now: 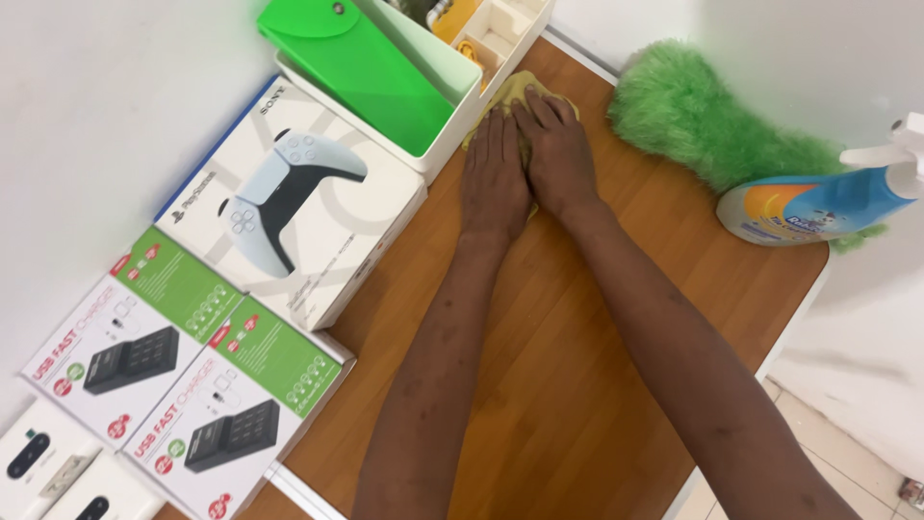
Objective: The person sprays a wooden table surface with a cleaning solution and wipes the area with a yellow cloth, moving between boxes of electronic accessories and a router.
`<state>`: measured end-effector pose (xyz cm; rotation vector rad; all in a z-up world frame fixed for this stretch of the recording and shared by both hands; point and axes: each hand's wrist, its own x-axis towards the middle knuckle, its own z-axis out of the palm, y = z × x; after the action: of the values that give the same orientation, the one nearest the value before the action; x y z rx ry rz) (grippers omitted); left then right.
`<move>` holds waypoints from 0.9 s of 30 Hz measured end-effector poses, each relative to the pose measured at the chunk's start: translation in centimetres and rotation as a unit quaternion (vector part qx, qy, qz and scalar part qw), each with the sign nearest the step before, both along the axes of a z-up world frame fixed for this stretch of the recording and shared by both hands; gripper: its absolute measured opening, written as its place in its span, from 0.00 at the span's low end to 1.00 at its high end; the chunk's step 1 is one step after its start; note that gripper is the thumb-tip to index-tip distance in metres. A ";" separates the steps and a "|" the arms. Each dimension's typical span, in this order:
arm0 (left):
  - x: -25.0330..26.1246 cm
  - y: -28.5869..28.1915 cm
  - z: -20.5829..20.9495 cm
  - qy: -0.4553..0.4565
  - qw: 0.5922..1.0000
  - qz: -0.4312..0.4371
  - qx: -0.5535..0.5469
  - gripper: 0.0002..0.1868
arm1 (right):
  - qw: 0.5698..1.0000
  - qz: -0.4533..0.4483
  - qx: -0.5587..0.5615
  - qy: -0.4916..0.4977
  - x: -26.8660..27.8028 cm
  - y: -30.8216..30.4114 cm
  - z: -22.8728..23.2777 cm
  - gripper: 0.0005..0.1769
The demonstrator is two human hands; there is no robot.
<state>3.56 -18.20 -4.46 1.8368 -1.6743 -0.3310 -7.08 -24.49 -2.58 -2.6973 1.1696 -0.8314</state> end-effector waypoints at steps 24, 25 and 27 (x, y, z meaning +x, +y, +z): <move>3.5 16.6 2.0 -0.004 0.997 0.054 0.056 0.35 | 0.996 0.024 0.087 0.011 4.4 16.1 1.6 0.29; 3.6 17.1 1.9 -0.004 0.997 0.057 0.054 0.35 | 0.996 0.026 0.089 0.013 4.6 16.6 1.6 0.30; 3.9 18.0 1.8 -0.004 0.997 0.064 0.052 0.34 | 0.995 0.033 0.093 0.019 4.9 17.7 1.8 0.30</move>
<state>7.46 -0.23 -2.66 2.0143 -1.5629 -0.3628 -2.18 -6.81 -0.80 -2.5942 1.1003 -0.6309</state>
